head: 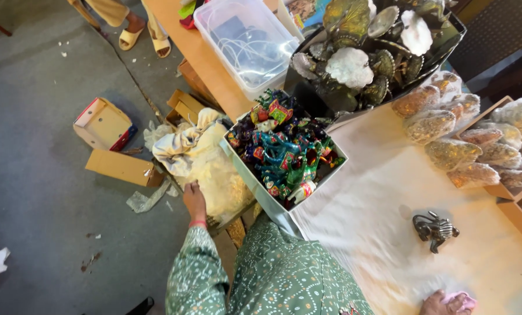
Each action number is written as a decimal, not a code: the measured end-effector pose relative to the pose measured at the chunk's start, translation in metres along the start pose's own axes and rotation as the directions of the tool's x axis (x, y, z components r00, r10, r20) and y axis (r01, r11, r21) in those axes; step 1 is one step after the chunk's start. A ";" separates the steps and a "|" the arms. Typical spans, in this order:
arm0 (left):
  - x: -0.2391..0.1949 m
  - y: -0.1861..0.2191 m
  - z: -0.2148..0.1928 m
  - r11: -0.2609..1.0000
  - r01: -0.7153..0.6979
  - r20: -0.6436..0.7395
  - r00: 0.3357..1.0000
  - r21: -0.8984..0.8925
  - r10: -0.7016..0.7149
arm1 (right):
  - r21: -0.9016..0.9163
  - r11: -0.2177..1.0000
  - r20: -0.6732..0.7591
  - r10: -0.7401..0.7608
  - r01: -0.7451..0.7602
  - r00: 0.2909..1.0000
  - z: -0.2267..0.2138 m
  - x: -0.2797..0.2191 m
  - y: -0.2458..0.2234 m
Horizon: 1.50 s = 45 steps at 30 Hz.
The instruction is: Cleaning metal figurines with a cloth and wrapping them in bubble wrap.
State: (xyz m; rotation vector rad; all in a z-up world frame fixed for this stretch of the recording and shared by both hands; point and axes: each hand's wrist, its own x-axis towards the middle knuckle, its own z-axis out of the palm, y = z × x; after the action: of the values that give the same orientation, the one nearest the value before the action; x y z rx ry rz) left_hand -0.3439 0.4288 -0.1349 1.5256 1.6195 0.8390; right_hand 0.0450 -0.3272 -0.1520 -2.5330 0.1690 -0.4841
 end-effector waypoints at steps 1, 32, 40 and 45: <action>-0.002 -0.003 -0.001 1.000 0.005 -0.007 1.000 0.003 -0.005 | 0.001 1.000 0.007 -0.005 0.005 1.000 -0.006 -0.003 -0.010; -0.030 0.062 -0.050 0.951 0.255 0.181 0.958 -0.172 -0.224 | -0.281 0.955 0.018 -0.091 0.092 0.996 -0.005 -0.011 0.018; -0.041 0.190 -0.071 0.649 0.166 0.079 0.984 -0.743 -0.162 | -0.048 0.988 -0.074 -0.150 0.147 0.986 0.025 0.000 0.046; -0.110 0.247 -0.043 0.562 0.318 0.481 0.861 -0.763 0.165 | -0.308 0.945 0.202 -0.049 0.111 0.978 -0.018 0.014 0.038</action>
State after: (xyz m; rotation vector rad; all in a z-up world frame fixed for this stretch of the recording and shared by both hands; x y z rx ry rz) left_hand -0.2541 0.3390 0.1077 0.8364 0.6758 0.8664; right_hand 0.0508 -0.3715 -0.1544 -2.8951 0.0760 -0.2550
